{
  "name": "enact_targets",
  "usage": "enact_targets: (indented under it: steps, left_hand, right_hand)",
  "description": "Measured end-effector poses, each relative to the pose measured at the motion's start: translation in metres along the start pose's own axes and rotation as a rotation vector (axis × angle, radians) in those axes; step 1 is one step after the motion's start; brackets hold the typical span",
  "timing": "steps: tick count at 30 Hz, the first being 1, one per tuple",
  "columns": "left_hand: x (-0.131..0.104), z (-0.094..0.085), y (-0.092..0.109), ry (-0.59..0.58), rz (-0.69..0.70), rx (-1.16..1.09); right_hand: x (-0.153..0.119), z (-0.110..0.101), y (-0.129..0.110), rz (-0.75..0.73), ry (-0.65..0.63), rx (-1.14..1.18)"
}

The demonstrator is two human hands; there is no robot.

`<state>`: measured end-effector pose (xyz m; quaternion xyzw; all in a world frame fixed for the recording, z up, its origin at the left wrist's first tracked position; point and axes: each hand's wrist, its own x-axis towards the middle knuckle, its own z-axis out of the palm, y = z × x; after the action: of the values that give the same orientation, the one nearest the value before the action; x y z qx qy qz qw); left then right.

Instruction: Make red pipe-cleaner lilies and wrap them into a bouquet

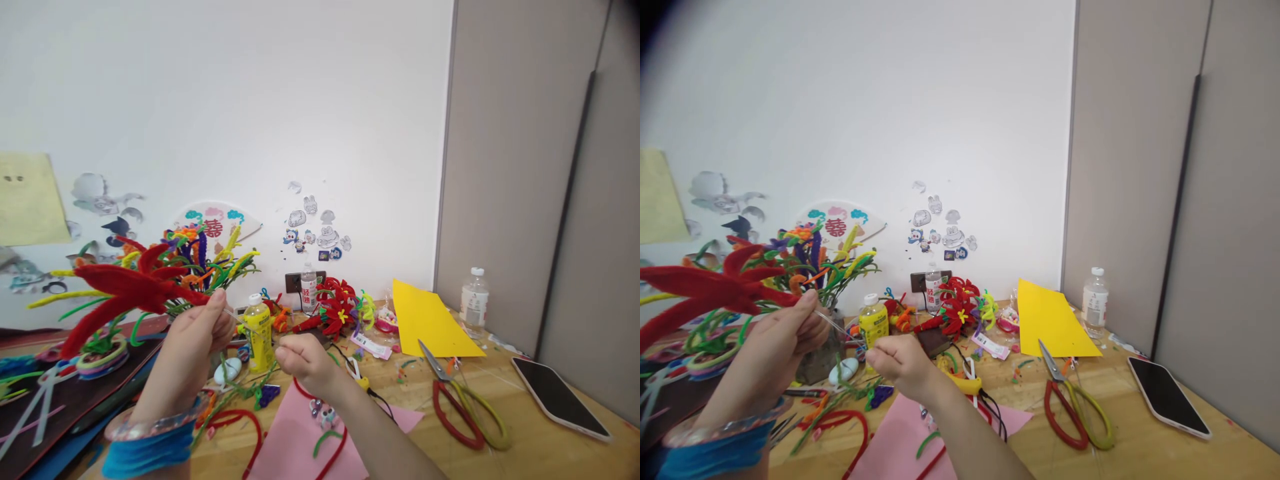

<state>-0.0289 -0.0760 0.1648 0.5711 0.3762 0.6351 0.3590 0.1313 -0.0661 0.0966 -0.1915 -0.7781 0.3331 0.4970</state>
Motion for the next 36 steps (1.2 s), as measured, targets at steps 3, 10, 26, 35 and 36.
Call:
enact_targets:
  steps: [3,10,26,35,36]
  left_hand:
    - [0.000,0.000,0.000,0.000,0.004,0.011]
    - [-0.004,-0.002,0.003,-0.041,-0.017,0.147]
    - [-0.007,0.045,-0.083,-0.313,-0.122,0.455]
    - [-0.011,0.039,-0.126,-0.276,-0.147,0.522]
    - [-0.011,0.037,-0.126,-0.273,-0.151,0.526]
  right_hand:
    - [0.000,0.000,0.000,-0.015,-0.017,-0.105]
    - [-0.001,-0.012,0.000,0.008,-0.185,-0.124]
    - [-0.087,-0.009,0.054,0.272,-0.074,-0.631]
    - [-0.102,0.001,0.076,0.338,-0.096,-0.670]
    - [-0.102,0.002,0.077,0.335,-0.094,-0.647]
